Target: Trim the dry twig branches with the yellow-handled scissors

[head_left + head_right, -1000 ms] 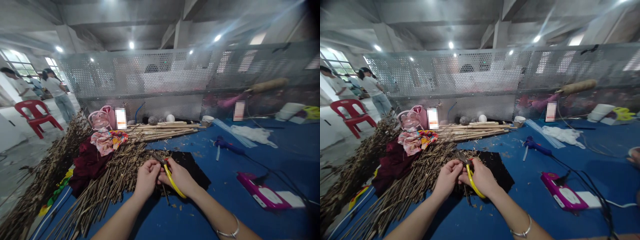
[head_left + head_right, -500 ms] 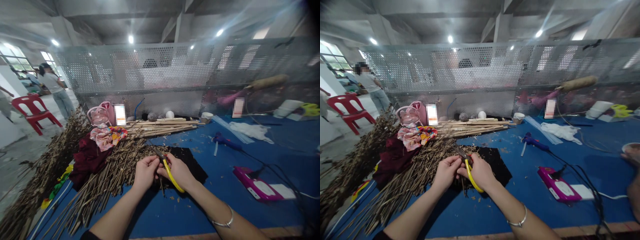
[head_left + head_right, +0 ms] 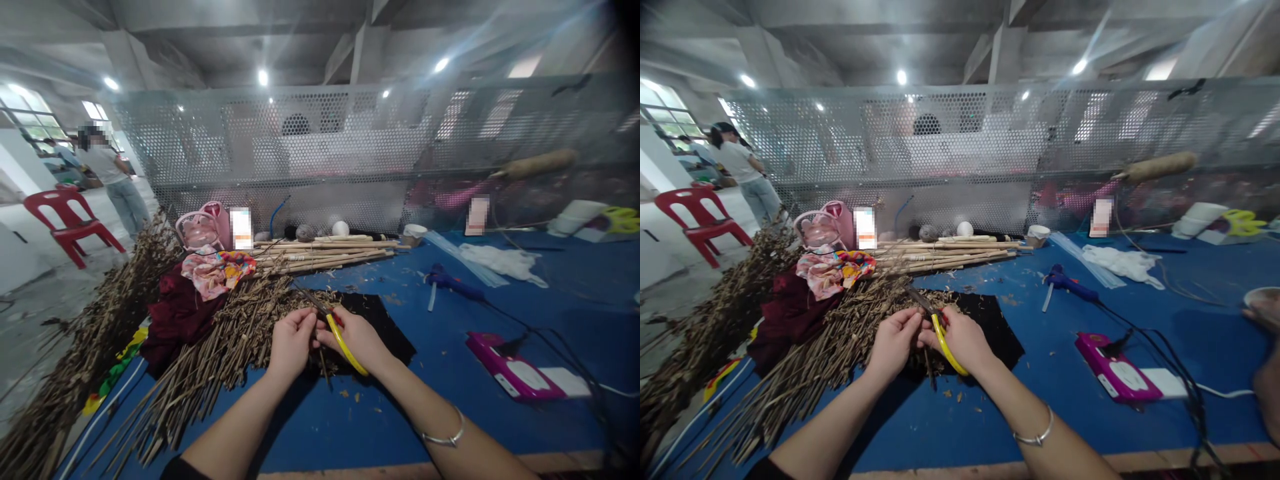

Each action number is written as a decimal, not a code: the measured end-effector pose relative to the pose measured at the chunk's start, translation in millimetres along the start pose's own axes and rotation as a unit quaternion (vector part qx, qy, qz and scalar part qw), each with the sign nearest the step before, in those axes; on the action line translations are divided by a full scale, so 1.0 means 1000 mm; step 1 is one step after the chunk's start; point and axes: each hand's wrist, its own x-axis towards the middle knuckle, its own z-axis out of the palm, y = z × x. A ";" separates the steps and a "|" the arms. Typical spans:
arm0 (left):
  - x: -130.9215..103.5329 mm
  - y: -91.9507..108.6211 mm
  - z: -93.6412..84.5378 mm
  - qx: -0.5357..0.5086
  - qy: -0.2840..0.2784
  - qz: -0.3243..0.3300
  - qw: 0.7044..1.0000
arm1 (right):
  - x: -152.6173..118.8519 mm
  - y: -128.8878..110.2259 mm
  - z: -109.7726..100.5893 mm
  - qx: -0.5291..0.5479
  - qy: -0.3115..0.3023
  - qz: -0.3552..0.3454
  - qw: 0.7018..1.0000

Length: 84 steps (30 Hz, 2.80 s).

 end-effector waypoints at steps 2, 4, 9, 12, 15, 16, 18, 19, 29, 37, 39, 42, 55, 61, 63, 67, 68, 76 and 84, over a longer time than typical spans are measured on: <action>0.000 -0.001 0.000 -0.007 -0.008 0.006 1.000 | 0.000 0.001 -0.002 -0.020 0.001 -0.001 1.000; 0.001 -0.001 0.000 -0.005 -0.022 0.005 1.000 | -0.001 0.001 -0.003 -0.016 -0.005 -0.011 1.000; 0.001 -0.003 -0.003 0.020 -0.032 -0.006 0.999 | -0.004 -0.002 -0.005 0.021 -0.015 -0.045 0.999; -0.001 -0.004 -0.003 0.030 -0.039 -0.006 0.999 | -0.004 -0.004 -0.006 0.026 -0.019 -0.040 0.999; -0.002 -0.005 -0.001 0.028 -0.043 -0.014 0.999 | -0.004 -0.004 -0.006 0.027 -0.025 -0.039 0.999; -0.002 -0.005 -0.001 0.027 -0.045 -0.016 0.998 | -0.004 -0.004 -0.006 0.025 -0.024 -0.041 0.999; -0.001 -0.005 -0.001 0.029 -0.050 -0.018 0.998 | -0.004 -0.004 -0.006 0.017 -0.016 -0.048 0.999; -0.001 -0.004 -0.001 0.033 -0.052 -0.019 0.998 | -0.005 -0.005 -0.006 0.013 -0.013 -0.050 0.999; -0.001 -0.001 -0.003 0.063 -0.047 0.002 0.997 | -0.004 -0.006 -0.005 -0.021 -0.030 -0.008 0.999; -0.002 -0.003 -0.003 0.062 -0.031 0.022 0.997 | -0.002 -0.004 0.002 -0.015 -0.002 0.014 1.000; -0.003 -0.002 -0.002 0.057 -0.030 0.018 0.998 | -0.001 -0.003 0.003 -0.008 0.001 0.013 1.000; -0.004 0.000 0.000 0.043 -0.028 -0.001 0.999 | 0.000 -0.003 0.002 -0.001 0.012 0.005 1.000; -0.003 0.004 0.002 -0.009 -0.031 0.021 0.999 | 0.001 0.001 -0.006 -0.007 0.071 -0.034 0.997; -0.002 -0.001 0.001 0.009 -0.023 0.003 1.000 | -0.001 0.000 -0.006 -0.009 0.052 -0.060 0.997; -0.002 -0.001 0.001 0.016 -0.029 0.000 0.999 | -0.002 -0.001 -0.005 -0.006 0.041 -0.068 0.997; -0.003 -0.001 0.002 0.017 -0.037 0.004 0.999 | -0.003 -0.004 -0.002 -0.013 0.057 -0.076 0.995; -0.003 -0.002 0.002 0.009 -0.042 0.006 0.999 | -0.003 -0.005 -0.002 -0.015 0.061 -0.076 0.995; -0.002 -0.003 0.002 -0.009 -0.065 0.017 0.998 | -0.006 -0.006 -0.001 0.031 0.028 -0.033 0.999; -0.002 -0.002 0.002 -0.021 -0.044 0.016 0.999 | -0.006 -0.006 -0.002 0.014 0.024 0.003 1.000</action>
